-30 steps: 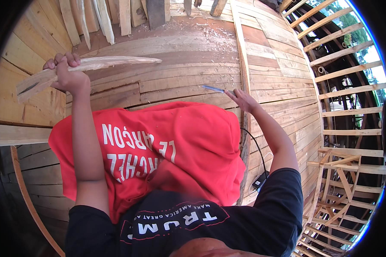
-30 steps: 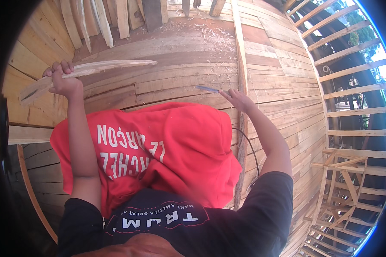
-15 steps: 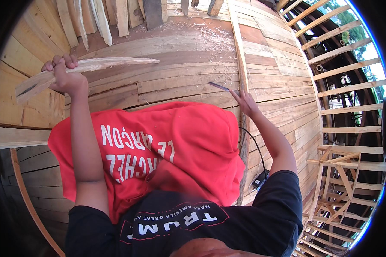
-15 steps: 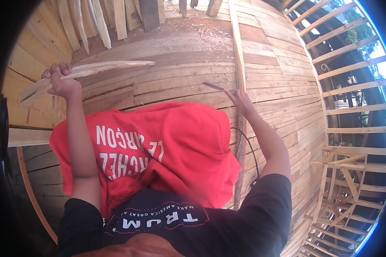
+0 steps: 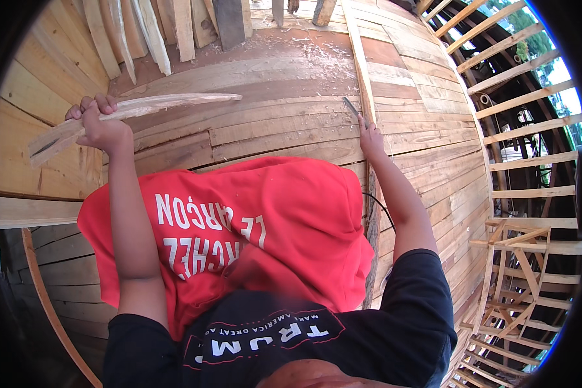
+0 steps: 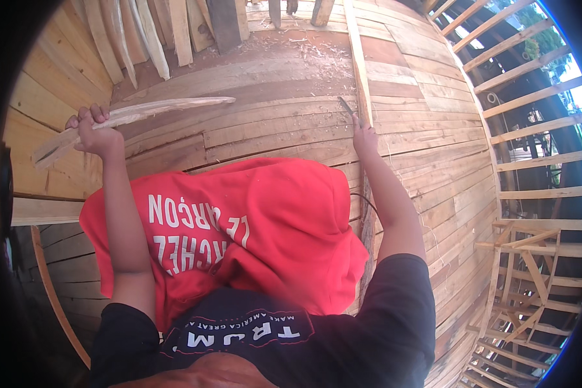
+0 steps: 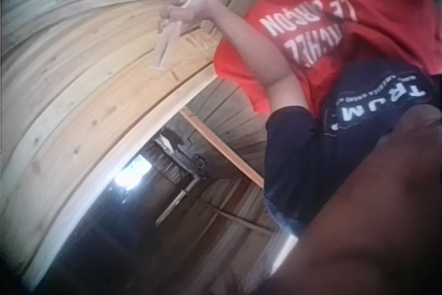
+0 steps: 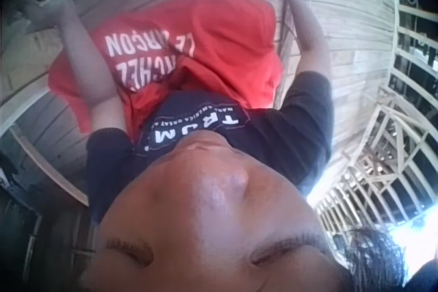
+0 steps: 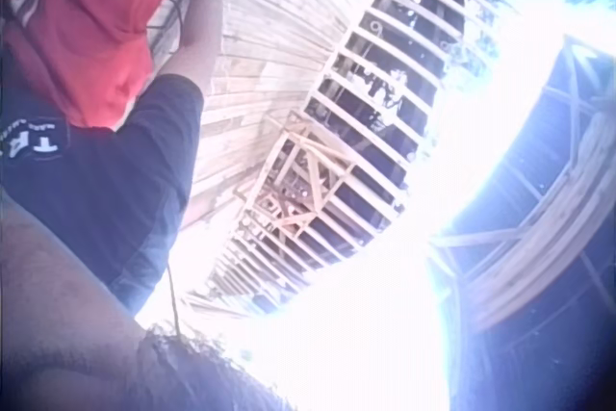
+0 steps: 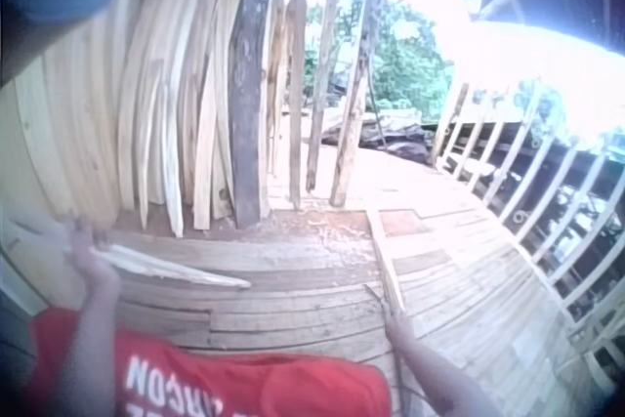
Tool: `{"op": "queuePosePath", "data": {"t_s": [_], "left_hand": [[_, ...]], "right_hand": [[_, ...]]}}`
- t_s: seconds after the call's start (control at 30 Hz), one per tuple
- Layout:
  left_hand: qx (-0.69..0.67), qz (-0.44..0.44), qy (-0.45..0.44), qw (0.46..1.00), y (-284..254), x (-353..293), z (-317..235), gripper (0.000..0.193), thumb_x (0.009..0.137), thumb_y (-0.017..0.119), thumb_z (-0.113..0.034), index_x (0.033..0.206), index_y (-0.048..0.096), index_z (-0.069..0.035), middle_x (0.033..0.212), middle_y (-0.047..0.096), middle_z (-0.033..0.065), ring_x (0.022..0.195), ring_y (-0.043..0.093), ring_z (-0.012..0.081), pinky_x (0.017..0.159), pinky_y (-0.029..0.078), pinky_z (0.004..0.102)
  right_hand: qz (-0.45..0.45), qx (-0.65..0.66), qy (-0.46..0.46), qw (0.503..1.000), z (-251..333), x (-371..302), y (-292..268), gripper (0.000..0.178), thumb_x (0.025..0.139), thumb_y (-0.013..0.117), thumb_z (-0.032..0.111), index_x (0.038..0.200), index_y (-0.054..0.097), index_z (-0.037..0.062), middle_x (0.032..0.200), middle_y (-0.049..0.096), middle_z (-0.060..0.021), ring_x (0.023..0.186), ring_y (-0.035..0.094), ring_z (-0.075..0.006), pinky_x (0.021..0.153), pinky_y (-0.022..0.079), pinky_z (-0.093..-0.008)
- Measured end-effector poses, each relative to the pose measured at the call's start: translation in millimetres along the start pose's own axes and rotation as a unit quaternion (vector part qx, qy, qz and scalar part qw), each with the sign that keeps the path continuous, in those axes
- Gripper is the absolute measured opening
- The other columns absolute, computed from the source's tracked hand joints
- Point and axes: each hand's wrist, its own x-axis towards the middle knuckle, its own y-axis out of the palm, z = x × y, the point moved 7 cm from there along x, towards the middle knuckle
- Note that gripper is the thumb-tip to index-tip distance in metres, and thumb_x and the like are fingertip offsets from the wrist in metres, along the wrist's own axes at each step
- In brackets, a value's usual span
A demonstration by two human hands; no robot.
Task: The person carves a long, thin piece of wood using a knife. They hold the wood in their left hand and use the knife in their right hand to shave off thin strips of wood, refining the shape of the piece. The person works steadily, rotating the wood to access different sides.
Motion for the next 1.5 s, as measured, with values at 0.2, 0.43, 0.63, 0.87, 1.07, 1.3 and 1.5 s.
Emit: {"op": "queuePosePath", "data": {"t_s": [0.2, 0.43, 0.63, 0.87, 1.07, 1.3, 1.5], "left_hand": [[-0.014, 0.031, 0.0, 0.999, -10, 6, 1, 0.032, 0.076, 0.046, 0.011, 0.089, 0.034, -0.016, 0.07, 0.039, 0.0021, 0.052, 0.039, 0.0156, 0.054, 0.039, 0.033], [-0.032, 0.028, 0.015, 0.999, -5, 6, 5, 0.033, 0.074, 0.046, 0.013, 0.088, 0.037, -0.014, 0.066, 0.04, 0.0031, 0.048, 0.04, 0.0162, 0.05, 0.038, 0.0329], [0.002, 0.008, 0.03, 1.0, -21, 11, -8, 0.033, 0.073, 0.048, 0.013, 0.088, 0.037, -0.014, 0.067, 0.04, 0.0032, 0.05, 0.041, 0.0159, 0.05, 0.038, 0.0322], [0.003, 0.017, 0.014, 1.0, -14, 7, 5, 0.033, 0.075, 0.048, 0.012, 0.088, 0.038, -0.017, 0.068, 0.04, 0.0005, 0.054, 0.04, 0.0156, 0.054, 0.038, 0.0315], [-0.02, 0.001, 0.007, 1.0, -16, 9, 8, 0.035, 0.075, 0.048, 0.015, 0.086, 0.04, -0.017, 0.067, 0.04, 0.0006, 0.052, 0.04, 0.0158, 0.052, 0.037, 0.0318], [-0.018, -0.004, 0.015, 1.0, -8, 10, 5, 0.032, 0.072, 0.047, 0.013, 0.088, 0.032, -0.012, 0.062, 0.038, 0.0045, 0.048, 0.04, 0.0165, 0.049, 0.038, 0.0321], [-0.001, 0.004, 0.031, 1.0, -10, 13, 0, 0.032, 0.071, 0.046, 0.013, 0.087, 0.032, -0.012, 0.062, 0.037, 0.0042, 0.048, 0.039, 0.0168, 0.048, 0.038, 0.0318]], "right_hand": [[-0.094, 0.188, -0.257, 0.943, 70, -22, -53, 0.072, 0.09, 0.042, -0.001, 0.156, 0.018, 0.0117, 0.095, 0.052, -0.021, 0.081, 0.058, -0.0363, 0.07, 0.053, -0.0444], [0.047, 0.079, 0.022, 0.996, 11, -14, 20, 0.079, 0.089, 0.051, 0.008, 0.154, 0.006, 0.004, 0.112, 0.056, -0.0259, 0.094, 0.063, -0.036, 0.077, 0.055, -0.0423], [0.209, 0.447, 0.198, 0.847, 81, -17, -59, 0.086, 0.087, 0.054, 0.007, 0.149, -0.003, -0.0101, 0.089, 0.069, -0.0233, 0.077, 0.07, -0.0309, 0.065, 0.056, -0.042], [0.406, 0.644, 0.159, 0.628, 126, 16, 50, 0.059, 0.092, 0.045, 0.0, 0.143, 0.018, -0.0076, 0.103, 0.061, -0.0222, 0.077, 0.066, -0.0322, 0.062, 0.061, -0.0408], [0.336, 0.753, 0.168, 0.539, 173, 35, -24, 0.063, 0.093, 0.046, 0.007, 0.145, 0.012, -0.0052, 0.103, 0.062, -0.0224, 0.072, 0.064, -0.0308, 0.059, 0.058, -0.0383], [0.083, 0.8, 0.332, 0.493, 173, 47, -61, 0.069, 0.094, 0.047, 0.014, 0.147, 0.006, -0.0023, 0.103, 0.062, -0.0227, 0.066, 0.062, -0.0291, 0.055, 0.056, -0.0354], [-0.025, 0.735, 0.517, 0.438, 205, 11, -51, 0.075, 0.096, 0.048, 0.021, 0.149, 0.0, 0.0001, 0.103, 0.063, -0.023, 0.06, 0.06, -0.0276, 0.052, 0.054, -0.0329]]}}
